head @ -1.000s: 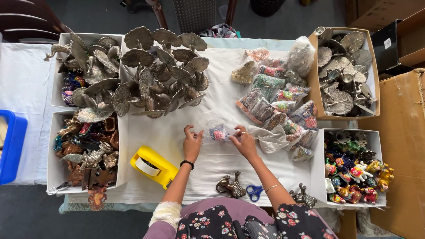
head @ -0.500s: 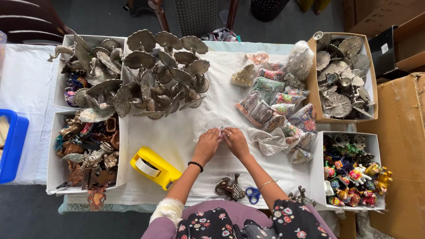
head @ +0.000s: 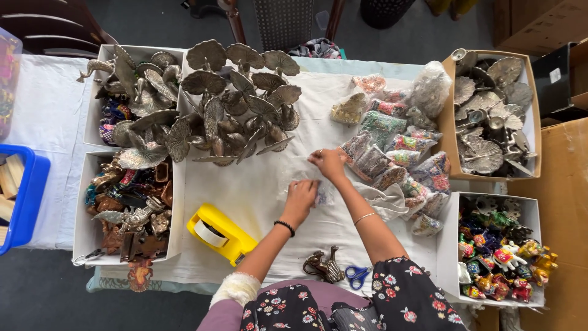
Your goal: The person wraps small decorative figurines in clear plastic bags and secures them with tape. They then place the wrapped items into a box and organize other metal leaf-shaped decorations on the table.
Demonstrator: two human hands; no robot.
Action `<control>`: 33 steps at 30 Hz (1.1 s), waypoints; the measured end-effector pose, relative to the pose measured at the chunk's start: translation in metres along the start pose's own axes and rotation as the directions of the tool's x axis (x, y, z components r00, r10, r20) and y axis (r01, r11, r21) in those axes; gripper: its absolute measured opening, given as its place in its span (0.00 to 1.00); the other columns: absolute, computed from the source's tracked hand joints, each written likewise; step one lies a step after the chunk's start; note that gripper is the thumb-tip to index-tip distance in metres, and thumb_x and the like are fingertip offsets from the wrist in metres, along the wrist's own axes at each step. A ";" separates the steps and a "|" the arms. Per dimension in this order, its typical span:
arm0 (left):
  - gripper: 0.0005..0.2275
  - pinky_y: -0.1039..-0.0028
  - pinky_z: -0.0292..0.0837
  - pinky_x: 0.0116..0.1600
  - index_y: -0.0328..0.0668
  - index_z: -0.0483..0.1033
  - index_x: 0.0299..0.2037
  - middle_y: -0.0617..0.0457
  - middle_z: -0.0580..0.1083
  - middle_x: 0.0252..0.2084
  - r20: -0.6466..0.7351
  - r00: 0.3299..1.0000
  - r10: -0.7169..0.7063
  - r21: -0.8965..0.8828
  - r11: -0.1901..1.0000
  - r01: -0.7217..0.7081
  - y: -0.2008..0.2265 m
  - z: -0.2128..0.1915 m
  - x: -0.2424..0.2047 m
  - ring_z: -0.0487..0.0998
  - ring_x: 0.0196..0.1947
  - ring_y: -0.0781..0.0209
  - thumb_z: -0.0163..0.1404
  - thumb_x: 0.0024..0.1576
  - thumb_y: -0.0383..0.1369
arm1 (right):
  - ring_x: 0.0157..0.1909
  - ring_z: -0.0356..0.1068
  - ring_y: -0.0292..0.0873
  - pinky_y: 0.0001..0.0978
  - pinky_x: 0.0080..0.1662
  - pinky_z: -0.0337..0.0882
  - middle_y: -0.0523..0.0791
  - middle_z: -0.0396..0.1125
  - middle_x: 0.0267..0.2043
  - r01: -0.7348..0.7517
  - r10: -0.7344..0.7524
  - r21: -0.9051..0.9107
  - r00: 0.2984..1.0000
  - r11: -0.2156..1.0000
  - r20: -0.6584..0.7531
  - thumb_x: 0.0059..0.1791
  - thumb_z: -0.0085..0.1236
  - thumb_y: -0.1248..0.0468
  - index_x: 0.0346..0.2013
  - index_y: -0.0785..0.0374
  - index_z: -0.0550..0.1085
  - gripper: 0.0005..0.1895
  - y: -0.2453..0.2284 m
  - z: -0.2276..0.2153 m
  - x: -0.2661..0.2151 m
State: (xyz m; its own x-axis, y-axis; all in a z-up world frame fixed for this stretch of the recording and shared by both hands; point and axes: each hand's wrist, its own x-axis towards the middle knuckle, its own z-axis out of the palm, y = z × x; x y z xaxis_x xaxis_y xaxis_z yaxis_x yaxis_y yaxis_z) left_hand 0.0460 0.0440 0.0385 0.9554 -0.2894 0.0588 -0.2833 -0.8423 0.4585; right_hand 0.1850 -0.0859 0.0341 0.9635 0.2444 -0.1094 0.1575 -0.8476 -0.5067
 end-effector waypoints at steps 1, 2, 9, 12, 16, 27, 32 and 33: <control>0.26 0.59 0.59 0.63 0.38 0.69 0.61 0.49 0.71 0.54 -0.128 0.987 0.096 0.108 0.991 -0.082 0.003 0.003 -0.007 0.71 0.60 0.53 0.59 0.51 0.30 | 0.44 0.73 0.46 0.54 0.49 0.59 0.45 0.77 0.39 -0.062 0.060 0.087 0.998 0.994 0.030 0.46 0.65 0.51 0.40 0.55 0.84 0.15 0.015 0.012 0.009; 0.23 0.59 0.59 0.63 0.37 0.69 0.60 0.48 0.71 0.53 -0.241 0.949 0.201 0.224 0.963 -0.148 0.006 0.005 -0.014 0.70 0.60 0.53 0.58 0.54 0.29 | 0.39 0.74 0.43 0.51 0.48 0.63 0.45 0.77 0.36 -0.126 0.117 0.171 0.991 0.977 0.066 0.47 0.65 0.51 0.39 0.56 0.84 0.14 0.030 0.024 0.017; 0.25 0.61 0.65 0.58 0.39 0.69 0.60 0.48 0.71 0.55 -0.119 0.990 0.077 0.023 0.997 -0.075 -0.007 -0.004 -0.015 0.74 0.55 0.52 0.60 0.50 0.29 | 0.34 0.75 0.34 0.29 0.41 0.73 0.45 0.79 0.34 0.005 -0.047 0.529 0.997 0.849 0.065 0.52 0.60 0.59 0.41 0.66 0.79 0.11 0.047 0.014 0.006; 0.31 0.58 0.68 0.53 0.44 0.70 0.58 0.50 0.72 0.53 0.088 0.995 -0.038 -0.167 0.985 0.052 -0.016 -0.019 -0.001 0.75 0.53 0.49 0.66 0.40 0.33 | 0.36 0.75 0.34 0.28 0.42 0.74 0.44 0.77 0.36 0.005 -0.098 0.625 0.989 0.780 0.115 0.55 0.57 0.61 0.43 0.68 0.77 0.11 0.040 0.000 -0.010; 0.34 0.57 0.71 0.50 0.45 0.71 0.56 0.47 0.76 0.47 0.120 0.991 -0.056 -0.293 0.952 0.089 -0.022 -0.029 0.016 0.76 0.49 0.45 0.70 0.36 0.35 | 0.39 0.76 0.33 0.28 0.44 0.74 0.44 0.78 0.37 0.120 -0.182 0.578 0.982 0.807 0.051 0.54 0.58 0.60 0.45 0.66 0.77 0.11 0.034 -0.009 -0.032; 0.20 0.58 0.74 0.48 0.43 0.80 0.47 0.43 0.78 0.44 -0.179 0.970 -0.164 -0.501 0.864 0.054 -0.027 -0.016 -0.010 0.78 0.44 0.43 0.68 0.42 0.32 | 0.43 0.75 0.51 0.39 0.46 0.73 0.50 0.75 0.42 0.342 -0.299 0.428 0.940 0.837 -0.167 0.49 0.63 0.69 0.46 0.62 0.77 0.11 0.020 0.000 -0.100; 0.16 0.64 0.75 0.42 0.30 0.76 0.43 0.45 0.78 0.38 -0.175 0.775 -0.607 -0.611 0.684 0.399 -0.026 -0.005 -0.029 0.78 0.33 0.48 0.62 0.53 0.36 | 0.48 0.72 0.51 0.42 0.48 0.69 0.45 0.75 0.46 0.481 -0.438 0.205 0.871 0.853 -0.223 0.44 0.67 0.67 0.43 0.60 0.77 0.13 0.009 -0.009 -0.107; 0.16 0.64 0.75 0.42 0.30 0.76 0.43 0.45 0.78 0.38 -0.177 0.774 -0.608 -0.609 0.686 0.399 -0.034 0.010 -0.032 0.78 0.33 0.48 0.62 0.53 0.36 | 0.48 0.72 0.51 0.42 0.48 0.69 0.45 0.75 0.46 0.482 -0.439 0.206 0.870 0.851 -0.225 0.44 0.67 0.67 0.43 0.60 0.77 0.13 0.008 -0.011 -0.107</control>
State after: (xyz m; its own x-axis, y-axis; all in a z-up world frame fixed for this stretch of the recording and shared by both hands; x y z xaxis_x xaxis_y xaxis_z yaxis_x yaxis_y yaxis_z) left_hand 0.0240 0.0775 0.0122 0.9266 0.3682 -0.0761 0.2375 -0.4163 0.8777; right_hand 0.0857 -0.1234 0.0510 0.8179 0.4788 0.3191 0.5542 -0.5064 -0.6607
